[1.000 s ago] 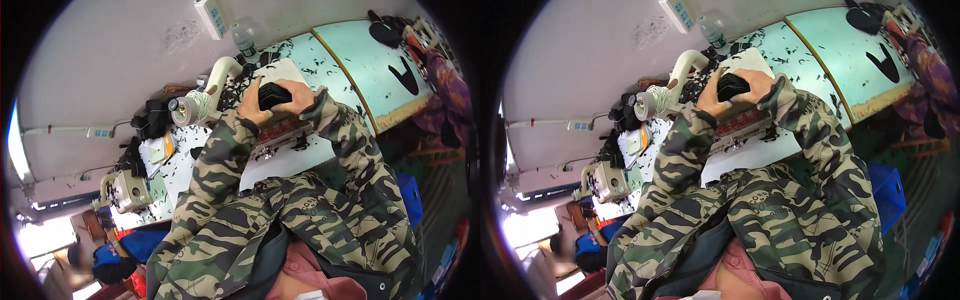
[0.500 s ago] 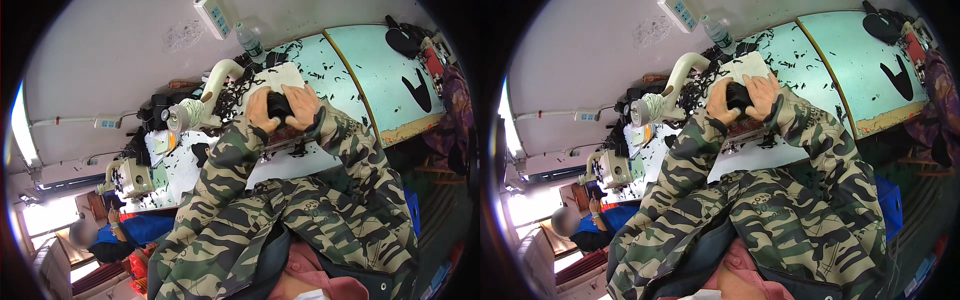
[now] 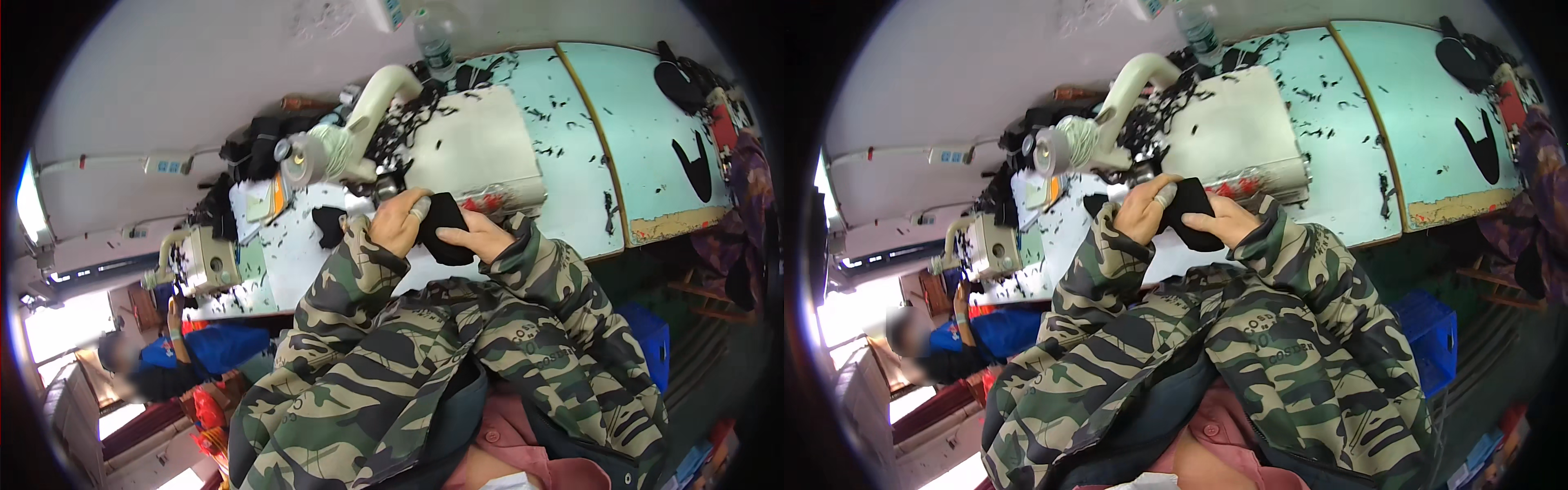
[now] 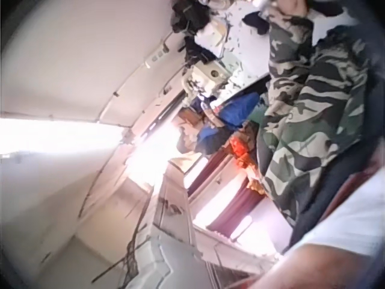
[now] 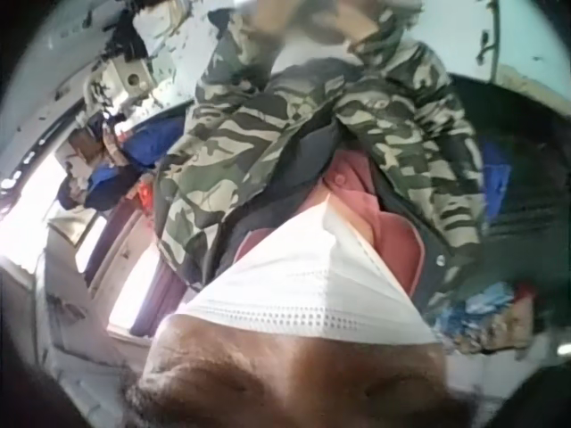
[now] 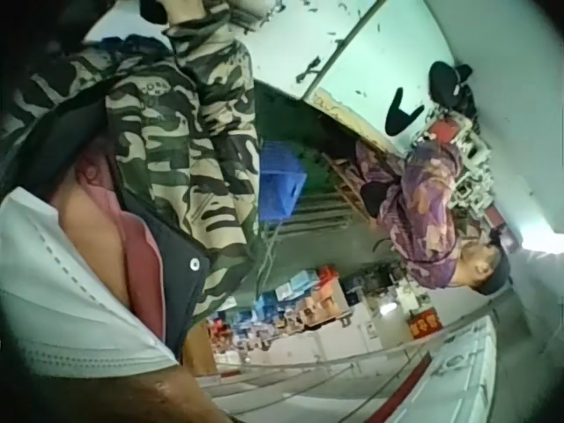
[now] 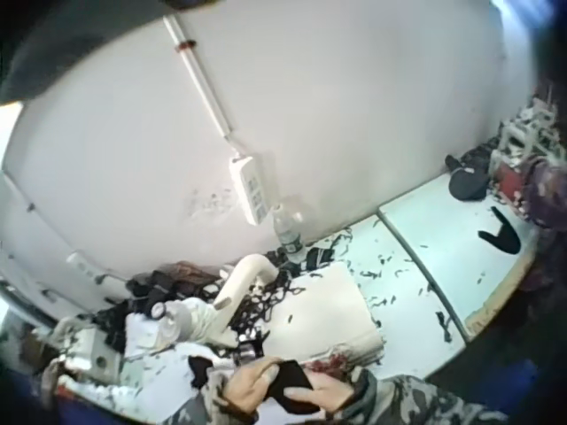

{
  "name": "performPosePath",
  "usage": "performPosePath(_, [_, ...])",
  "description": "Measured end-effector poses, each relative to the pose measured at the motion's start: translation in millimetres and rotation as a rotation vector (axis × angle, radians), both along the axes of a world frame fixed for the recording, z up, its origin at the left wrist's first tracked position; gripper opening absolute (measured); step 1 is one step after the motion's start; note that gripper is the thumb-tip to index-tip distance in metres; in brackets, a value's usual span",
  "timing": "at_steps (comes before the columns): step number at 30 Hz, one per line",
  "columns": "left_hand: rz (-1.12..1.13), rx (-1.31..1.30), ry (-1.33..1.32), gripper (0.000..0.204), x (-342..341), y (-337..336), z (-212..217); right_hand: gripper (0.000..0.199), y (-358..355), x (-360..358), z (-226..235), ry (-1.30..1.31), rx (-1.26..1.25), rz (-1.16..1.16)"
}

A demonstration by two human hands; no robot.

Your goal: Process small pieces of black material using an industrial skiving machine.

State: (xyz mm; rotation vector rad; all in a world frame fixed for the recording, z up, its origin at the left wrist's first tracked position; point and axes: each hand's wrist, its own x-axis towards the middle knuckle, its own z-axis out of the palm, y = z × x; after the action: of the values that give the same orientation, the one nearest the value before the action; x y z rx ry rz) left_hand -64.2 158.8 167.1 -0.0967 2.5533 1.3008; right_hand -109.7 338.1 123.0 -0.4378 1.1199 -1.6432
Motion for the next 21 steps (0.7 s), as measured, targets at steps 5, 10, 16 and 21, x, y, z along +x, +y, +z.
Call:
performPosePath(5, [0.200,0.228,-0.072,0.027,38,-28,-14,0.038,-39,30,-19,-0.314,0.068,0.004])
performPosePath(10, [0.189,0.358,-0.373,0.017,43,-78,-54,0.029,-65,48,-28,0.767,0.431,-0.280])
performPosePath(16, [0.126,0.467,-0.419,0.026,40,-121,-100,0.022,-97,49,-61,0.648,0.455,-0.364])
performPosePath(21, [-0.050,-0.154,-0.325,0.033,1,-117,-80,0.026,-97,20,-44,0.893,0.641,-0.244])
